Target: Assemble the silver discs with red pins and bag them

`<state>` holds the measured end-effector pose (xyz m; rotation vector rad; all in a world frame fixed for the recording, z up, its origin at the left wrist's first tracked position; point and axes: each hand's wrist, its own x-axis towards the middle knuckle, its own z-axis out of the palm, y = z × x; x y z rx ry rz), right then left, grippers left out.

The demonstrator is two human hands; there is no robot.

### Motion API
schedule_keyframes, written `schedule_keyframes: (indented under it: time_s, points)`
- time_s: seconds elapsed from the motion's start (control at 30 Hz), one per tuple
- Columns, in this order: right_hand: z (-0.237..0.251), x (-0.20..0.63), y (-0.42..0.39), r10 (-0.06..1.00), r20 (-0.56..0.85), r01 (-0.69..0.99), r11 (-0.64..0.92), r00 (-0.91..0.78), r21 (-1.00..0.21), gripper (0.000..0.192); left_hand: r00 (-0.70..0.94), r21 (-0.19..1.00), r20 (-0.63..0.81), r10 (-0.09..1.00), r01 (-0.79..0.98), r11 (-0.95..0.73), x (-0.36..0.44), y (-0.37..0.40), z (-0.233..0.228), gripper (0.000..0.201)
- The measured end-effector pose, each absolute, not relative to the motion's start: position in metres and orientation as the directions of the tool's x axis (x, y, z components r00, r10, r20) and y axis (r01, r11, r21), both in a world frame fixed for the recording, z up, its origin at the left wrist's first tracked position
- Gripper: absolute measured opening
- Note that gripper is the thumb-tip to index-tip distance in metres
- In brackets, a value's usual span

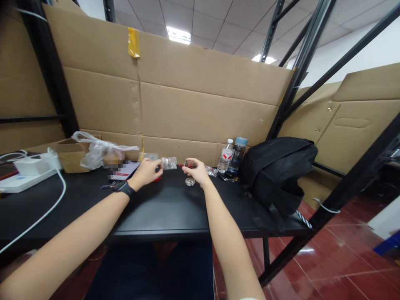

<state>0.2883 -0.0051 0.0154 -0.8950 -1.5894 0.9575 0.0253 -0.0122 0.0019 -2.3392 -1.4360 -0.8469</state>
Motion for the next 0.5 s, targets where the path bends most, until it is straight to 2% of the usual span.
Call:
schedule_keyframes:
  time_s: [0.1,0.17,0.33,0.5]
  points:
    - [0.018,0.291,-0.007,0.904,0.384,0.142,0.411,-0.187,-0.900,0.054,0.539,0.014,0.486,0.688,0.782,-0.623,0.053,-0.027,0.001,0.006]
    - [0.019,0.292,-0.007,0.898,0.392,0.202,0.429,-0.201,-0.880,0.053,0.594,0.009,0.414,0.690,0.755,-0.655,0.065,-0.036,-0.001,0.005]
    - [0.018,0.296,-0.004,0.843,0.451,0.354,0.534,-0.294,-0.768,0.050,0.665,0.110,0.280,0.692,0.694,-0.712,0.070,-0.045,-0.005,0.006]
    - [0.021,0.305,-0.008,0.810,0.313,0.503,0.562,-0.496,-0.657,0.049,0.735,0.193,0.207,0.645,0.616,-0.764,0.063,-0.046,-0.002,0.016]
